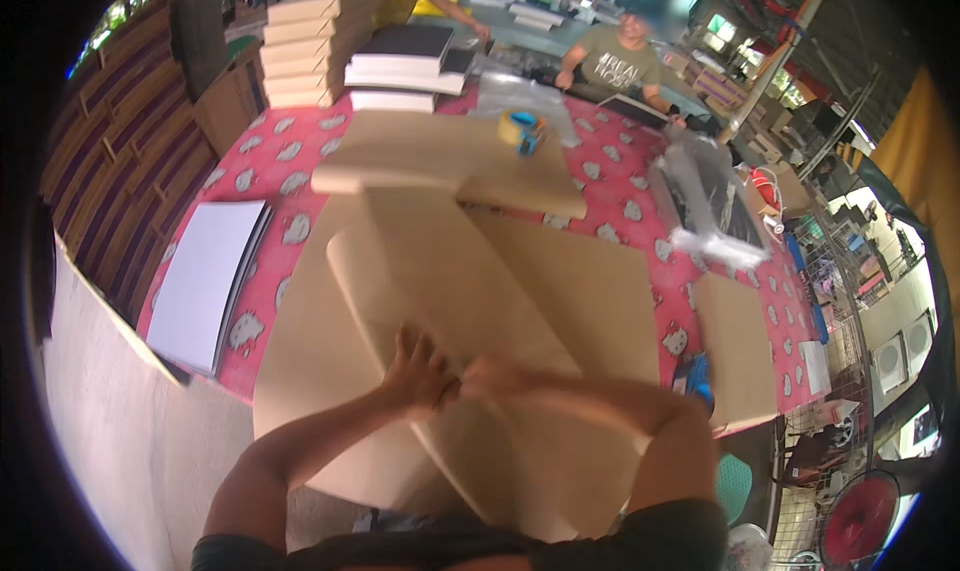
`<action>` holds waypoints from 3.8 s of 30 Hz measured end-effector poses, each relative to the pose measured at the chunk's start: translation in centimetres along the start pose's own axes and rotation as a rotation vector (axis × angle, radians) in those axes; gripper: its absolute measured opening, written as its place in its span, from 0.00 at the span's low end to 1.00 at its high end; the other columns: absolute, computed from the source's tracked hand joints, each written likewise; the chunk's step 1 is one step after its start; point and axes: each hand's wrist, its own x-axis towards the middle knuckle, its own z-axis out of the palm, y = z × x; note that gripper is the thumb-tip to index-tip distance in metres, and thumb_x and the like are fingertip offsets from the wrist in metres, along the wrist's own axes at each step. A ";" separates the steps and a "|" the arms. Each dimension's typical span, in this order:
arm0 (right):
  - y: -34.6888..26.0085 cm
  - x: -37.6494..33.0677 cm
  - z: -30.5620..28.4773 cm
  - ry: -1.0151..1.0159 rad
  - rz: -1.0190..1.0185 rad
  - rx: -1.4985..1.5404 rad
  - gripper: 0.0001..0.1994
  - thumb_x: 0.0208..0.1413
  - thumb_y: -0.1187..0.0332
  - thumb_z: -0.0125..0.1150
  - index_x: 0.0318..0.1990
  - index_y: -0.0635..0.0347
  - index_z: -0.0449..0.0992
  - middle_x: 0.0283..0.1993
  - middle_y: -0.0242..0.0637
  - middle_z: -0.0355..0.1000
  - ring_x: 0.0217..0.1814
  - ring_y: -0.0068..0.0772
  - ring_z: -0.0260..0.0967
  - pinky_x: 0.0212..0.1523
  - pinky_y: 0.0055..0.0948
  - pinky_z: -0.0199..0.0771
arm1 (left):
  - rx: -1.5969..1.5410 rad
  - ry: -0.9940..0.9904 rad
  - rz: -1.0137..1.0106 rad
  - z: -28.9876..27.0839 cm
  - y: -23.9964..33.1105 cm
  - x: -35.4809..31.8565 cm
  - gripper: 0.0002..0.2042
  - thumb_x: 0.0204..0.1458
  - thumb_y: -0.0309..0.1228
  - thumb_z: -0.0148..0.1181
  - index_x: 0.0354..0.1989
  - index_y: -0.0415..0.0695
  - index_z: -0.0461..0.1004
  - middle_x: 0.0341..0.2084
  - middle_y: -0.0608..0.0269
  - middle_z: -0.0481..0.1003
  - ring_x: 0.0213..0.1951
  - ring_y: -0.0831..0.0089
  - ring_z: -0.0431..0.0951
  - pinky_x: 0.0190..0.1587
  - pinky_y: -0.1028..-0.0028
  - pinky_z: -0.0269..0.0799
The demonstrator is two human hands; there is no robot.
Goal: The person wraps individual flat items in brown paper and secures them with adhesive tape, handling each one by hand on a table.
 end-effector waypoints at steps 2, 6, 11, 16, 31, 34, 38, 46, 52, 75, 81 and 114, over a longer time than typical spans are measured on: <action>-2.4 1.4 0.0 -0.018 0.324 0.220 0.15 0.47 0.63 0.53 0.19 0.66 0.72 0.14 0.44 0.66 0.16 0.31 0.64 0.21 0.34 0.62 | 0.067 -0.199 -0.029 -1.7 -0.3 0.4 0.25 0.55 0.48 0.39 0.61 0.55 0.55 0.63 0.52 0.45 0.64 0.42 0.37 0.56 0.33 0.31; -4.3 1.3 -0.9 -0.046 0.503 0.455 0.15 0.46 0.63 0.54 0.16 0.66 0.71 0.13 0.43 0.65 0.16 0.31 0.64 0.21 0.33 0.62 | 0.104 -0.288 -0.018 -1.6 -0.1 0.5 0.26 0.56 0.48 0.37 0.63 0.55 0.52 0.63 0.53 0.46 0.64 0.43 0.36 0.55 0.32 0.33; -4.6 1.1 -0.4 0.039 0.518 0.252 0.14 0.44 0.63 0.55 0.16 0.65 0.71 0.13 0.41 0.65 0.16 0.27 0.63 0.20 0.31 0.62 | 0.087 -0.227 -0.014 -1.2 -0.1 1.4 0.31 0.53 0.49 0.43 0.64 0.50 0.49 0.63 0.50 0.45 0.64 0.42 0.38 0.55 0.31 0.32; -2.7 0.0 2.4 0.227 0.743 0.305 0.14 0.39 0.59 0.56 0.14 0.61 0.72 0.11 0.36 0.66 0.14 0.30 0.64 0.19 0.35 0.64 | -0.056 -0.047 -0.050 -1.0 0.7 1.6 0.33 0.50 0.43 0.51 0.63 0.45 0.50 0.62 0.46 0.47 0.64 0.46 0.42 0.59 0.38 0.35; -1.6 -1.7 0.4 0.614 0.601 0.934 0.04 0.40 0.71 0.61 0.20 0.61 0.75 0.20 0.34 0.72 0.20 0.19 0.66 0.20 0.22 0.62 | -1.319 0.907 -0.998 5.7 9.2 -2.2 0.31 0.60 0.46 0.29 0.65 0.40 0.33 0.65 0.46 0.33 0.67 0.56 0.28 0.61 0.50 0.20; -1.3 -1.7 0.9 0.408 0.755 0.630 0.06 0.41 0.70 0.59 0.19 0.62 0.75 0.18 0.34 0.71 0.19 0.19 0.66 0.19 0.24 0.61 | -1.146 0.886 -0.955 5.6 9.0 -1.5 0.29 0.60 0.40 0.32 0.65 0.39 0.33 0.63 0.38 0.32 0.66 0.48 0.26 0.61 0.49 0.23; -2.9 -0.3 2.2 0.271 0.727 0.484 0.10 0.42 0.66 0.58 0.17 0.63 0.74 0.13 0.36 0.68 0.16 0.20 0.63 0.16 0.27 0.59 | -0.633 0.570 -0.901 6.5 7.3 -3.3 0.30 0.57 0.33 0.36 0.64 0.37 0.33 0.61 0.29 0.31 0.64 0.39 0.24 0.59 0.43 0.23; -2.7 0.0 1.5 0.138 0.591 0.317 0.12 0.40 0.61 0.56 0.19 0.63 0.74 0.15 0.44 0.67 0.16 0.27 0.63 0.19 0.32 0.62 | -0.166 0.169 -0.428 3.0 5.6 -2.4 0.31 0.53 0.42 0.43 0.62 0.37 0.48 0.61 0.30 0.39 0.63 0.34 0.33 0.57 0.35 0.30; -3.6 -0.8 -1.1 0.205 0.687 0.543 0.12 0.38 0.63 0.59 0.16 0.64 0.70 0.13 0.31 0.62 0.17 0.19 0.58 0.19 0.27 0.58 | 0.121 -0.166 -0.291 -0.3 5.9 1.5 0.31 0.55 0.46 0.37 0.62 0.36 0.49 0.61 0.33 0.40 0.63 0.34 0.35 0.57 0.35 0.34; -4.7 0.3 3.6 0.316 0.401 -0.162 0.14 0.53 0.58 0.46 0.23 0.57 0.70 0.23 0.45 0.68 0.27 0.49 0.68 0.27 0.44 0.64 | -0.341 0.568 -0.677 1.8 -9.1 3.2 0.28 0.32 0.48 0.68 0.41 0.46 0.72 0.37 0.58 0.71 0.47 0.59 0.67 0.48 0.51 0.54; -4.8 0.0 4.0 0.324 0.389 -0.207 0.13 0.51 0.60 0.47 0.22 0.58 0.70 0.24 0.44 0.69 0.28 0.49 0.68 0.27 0.45 0.65 | -0.476 0.555 -0.826 1.0 -11.0 3.4 0.15 0.35 0.40 0.68 0.26 0.46 0.70 0.33 0.63 0.71 0.40 0.63 0.70 0.43 0.52 0.55; 2.0 -34.3 -4.3 0.855 1.278 -0.428 0.36 0.39 0.74 0.66 0.58 0.55 0.55 0.45 0.43 0.69 0.44 0.35 0.70 0.44 0.32 0.69 | -0.755 0.352 -0.823 4.5 -17.0 6.9 0.21 0.30 0.49 0.64 0.27 0.44 0.78 0.27 0.63 0.76 0.38 0.62 0.73 0.48 0.43 0.52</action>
